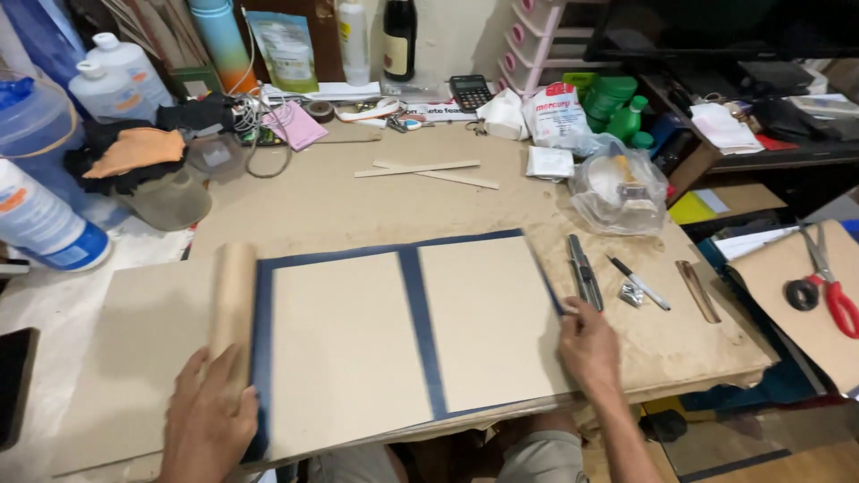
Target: Aligning cardboard panels on a blue vinyl sheet and cutting the vinyl to size using a utility knife to create a cover.
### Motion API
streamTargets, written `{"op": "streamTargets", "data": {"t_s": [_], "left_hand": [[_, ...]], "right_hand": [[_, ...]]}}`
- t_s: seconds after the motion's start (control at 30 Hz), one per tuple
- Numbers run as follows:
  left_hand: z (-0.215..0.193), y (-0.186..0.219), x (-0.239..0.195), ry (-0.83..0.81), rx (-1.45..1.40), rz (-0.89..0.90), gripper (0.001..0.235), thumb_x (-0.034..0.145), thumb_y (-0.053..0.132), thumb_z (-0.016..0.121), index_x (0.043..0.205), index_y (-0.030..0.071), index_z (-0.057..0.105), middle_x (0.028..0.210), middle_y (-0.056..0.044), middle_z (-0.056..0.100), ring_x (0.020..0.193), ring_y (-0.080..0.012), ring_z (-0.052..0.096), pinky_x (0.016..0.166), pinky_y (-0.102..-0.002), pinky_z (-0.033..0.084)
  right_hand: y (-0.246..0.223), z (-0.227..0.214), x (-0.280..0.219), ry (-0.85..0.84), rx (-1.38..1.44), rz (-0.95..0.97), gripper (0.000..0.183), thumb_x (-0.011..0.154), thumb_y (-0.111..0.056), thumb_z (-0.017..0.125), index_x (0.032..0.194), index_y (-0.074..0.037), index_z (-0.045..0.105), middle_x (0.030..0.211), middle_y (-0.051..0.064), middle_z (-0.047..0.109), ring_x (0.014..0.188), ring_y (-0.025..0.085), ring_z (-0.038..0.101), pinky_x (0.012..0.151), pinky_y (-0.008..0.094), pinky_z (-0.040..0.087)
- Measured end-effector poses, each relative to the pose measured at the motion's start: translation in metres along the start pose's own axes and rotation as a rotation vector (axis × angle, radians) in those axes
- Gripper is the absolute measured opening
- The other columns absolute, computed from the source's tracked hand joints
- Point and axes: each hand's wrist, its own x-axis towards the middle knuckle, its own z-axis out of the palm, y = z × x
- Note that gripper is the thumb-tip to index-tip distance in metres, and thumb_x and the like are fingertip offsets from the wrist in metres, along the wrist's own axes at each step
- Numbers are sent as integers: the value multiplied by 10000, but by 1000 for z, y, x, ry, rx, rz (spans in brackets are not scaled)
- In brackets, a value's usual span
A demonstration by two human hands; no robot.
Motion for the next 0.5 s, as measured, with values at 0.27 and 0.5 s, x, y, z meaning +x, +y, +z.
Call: {"op": "streamTargets", "data": {"t_s": [0.27, 0.5], "left_hand": [[15, 53, 2, 261, 79, 381, 507, 816, 225, 647, 1317, 149, 663, 1459, -307, 543, 1313, -468, 554, 1091, -619, 443], [71, 170, -43, 81, -525, 812, 314, 926, 183, 691, 1222, 87, 734, 1239, -92, 733, 1166, -303, 664, 1124, -518, 426]], "right_hand": [[48, -22, 17, 124, -149, -141, 375, 988, -177, 556, 1342, -116, 666, 1232, 176, 705, 1157, 369, 636, 956, 519, 527], [82, -16, 73, 414, -390, -643, 255, 1003, -240, 606, 1203, -161, 743, 1328, 156, 678, 1205, 396, 620, 901, 564, 509]]}}
